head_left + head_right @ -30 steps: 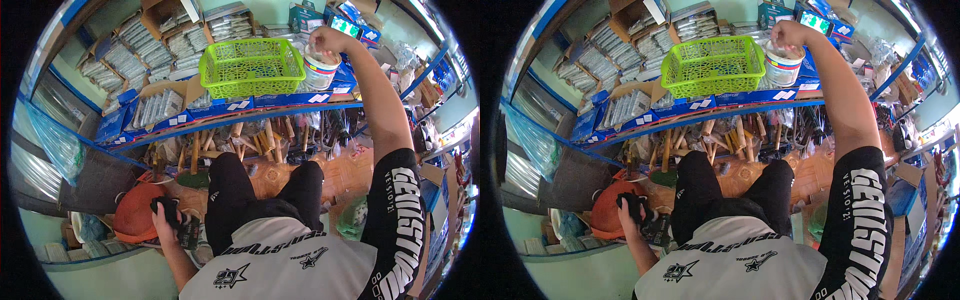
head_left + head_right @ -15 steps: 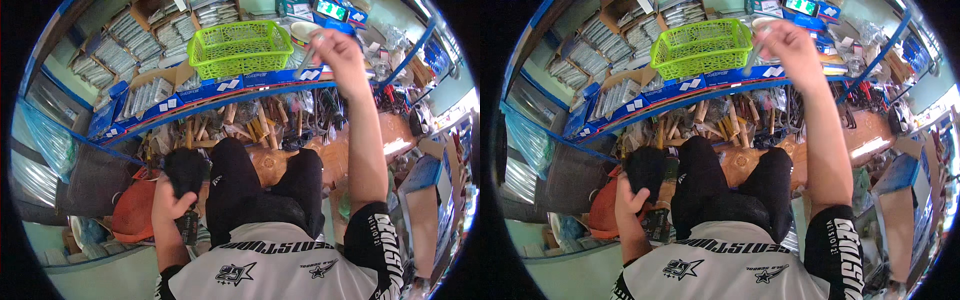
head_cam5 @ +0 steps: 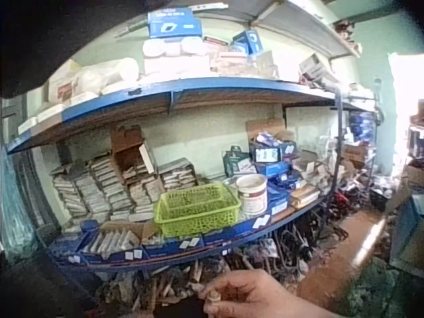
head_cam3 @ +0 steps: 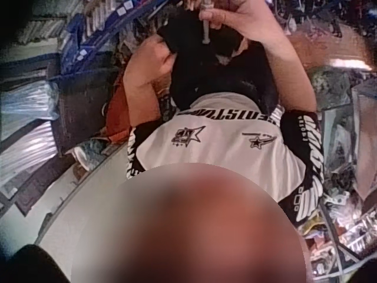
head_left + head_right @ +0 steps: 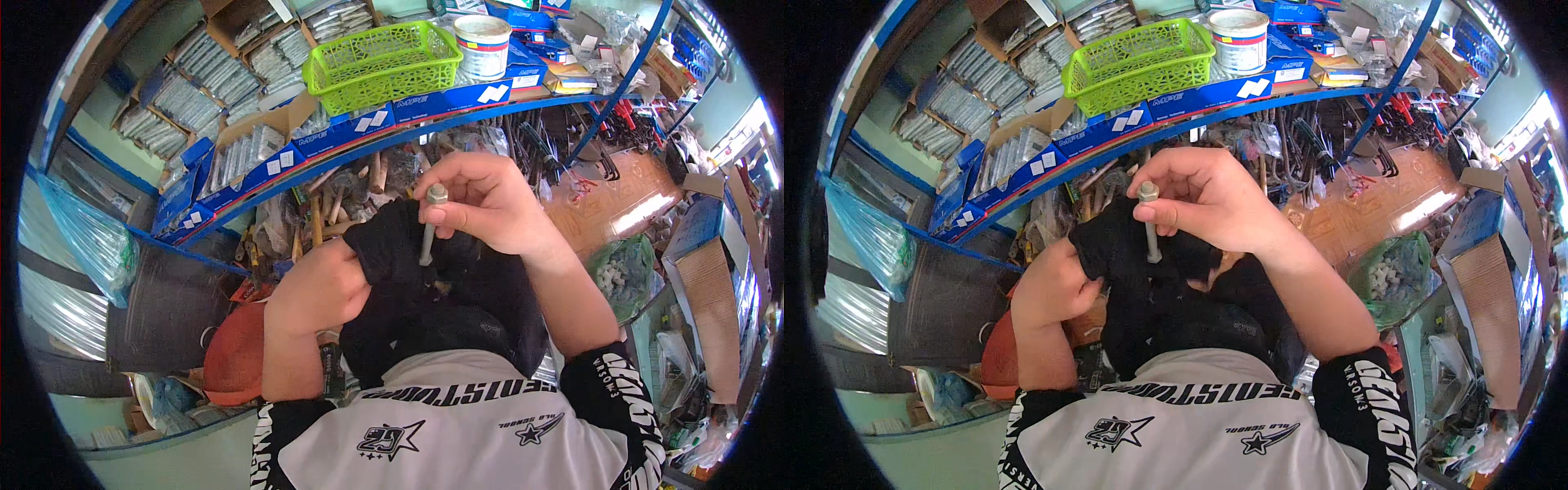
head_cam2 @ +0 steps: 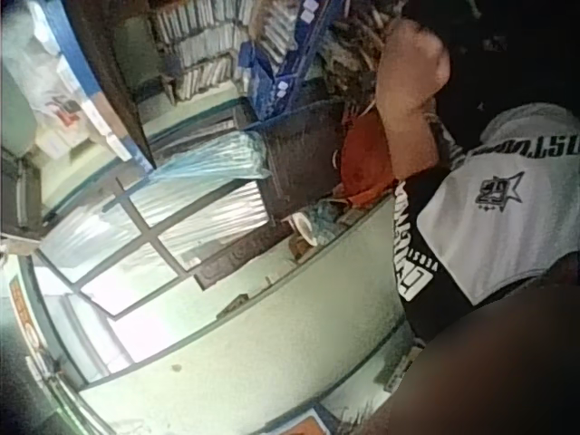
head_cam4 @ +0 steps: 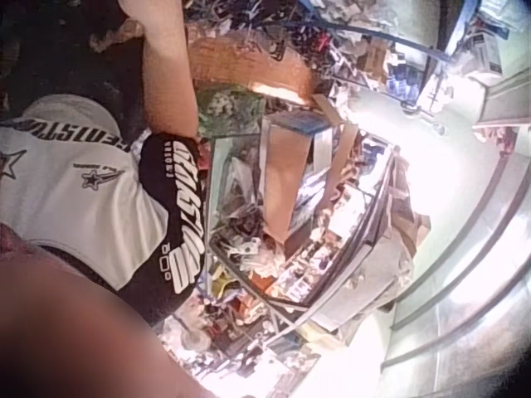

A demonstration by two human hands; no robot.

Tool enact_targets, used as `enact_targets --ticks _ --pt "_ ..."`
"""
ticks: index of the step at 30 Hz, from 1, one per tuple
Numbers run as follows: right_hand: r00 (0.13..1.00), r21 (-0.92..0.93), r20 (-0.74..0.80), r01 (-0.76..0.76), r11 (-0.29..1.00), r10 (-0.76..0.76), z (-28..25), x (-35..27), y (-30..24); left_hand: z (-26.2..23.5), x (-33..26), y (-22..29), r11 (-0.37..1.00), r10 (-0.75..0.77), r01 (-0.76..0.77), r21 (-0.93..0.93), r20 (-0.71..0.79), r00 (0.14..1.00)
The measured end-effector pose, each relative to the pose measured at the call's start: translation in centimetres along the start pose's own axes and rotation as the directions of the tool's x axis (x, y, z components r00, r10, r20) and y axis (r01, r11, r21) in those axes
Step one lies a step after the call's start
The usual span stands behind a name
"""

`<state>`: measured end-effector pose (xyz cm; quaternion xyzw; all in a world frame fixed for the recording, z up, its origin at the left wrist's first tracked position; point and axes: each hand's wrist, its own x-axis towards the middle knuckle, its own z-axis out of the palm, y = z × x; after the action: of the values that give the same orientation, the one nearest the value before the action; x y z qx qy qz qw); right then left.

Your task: Assembling small metal components with a black fabric piece.

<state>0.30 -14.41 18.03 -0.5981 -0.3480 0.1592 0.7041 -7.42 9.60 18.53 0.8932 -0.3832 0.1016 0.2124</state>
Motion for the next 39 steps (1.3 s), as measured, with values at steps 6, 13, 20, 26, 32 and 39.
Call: enact_targets --ticks 6,13,20,26,32,39 --pt "1.000 0.135 0.008 0.014 0.991 -0.015 0.4 0.8 -1.4 3.0 -6.5 -3.1 0.951 -0.292 0.233 -0.206 -0.333 0.897" --pt "0.999 0.176 0.035 -0.021 0.984 0.015 2.5 1.4 -0.6 5.1 -0.8 -0.9 0.640 -0.618 0.335 -0.692 -0.204 0.759" --pt "0.983 0.045 -0.168 0.086 0.995 -0.077 0.5 -0.4 0.8 7.7 3.2 -1.4 0.840 -0.410 0.274 -0.468 -0.217 0.886" --pt "0.977 -0.512 0.064 0.207 0.834 -0.203 -2.7 -1.7 -0.5 11.3 3.3 -3.2 0.992 -0.125 0.121 -0.030 -0.314 0.941" --pt "0.993 -0.642 0.002 0.091 0.761 -0.118 -3.3 -2.1 1.1 8.4 4.0 -0.6 0.988 -0.111 0.074 -0.136 -0.293 0.949" --pt "0.968 -0.630 -0.220 -0.044 0.776 -0.124 -1.3 -0.8 3.9 10.8 2.5 -2.5 0.891 -0.380 0.332 -0.309 -0.110 0.919"
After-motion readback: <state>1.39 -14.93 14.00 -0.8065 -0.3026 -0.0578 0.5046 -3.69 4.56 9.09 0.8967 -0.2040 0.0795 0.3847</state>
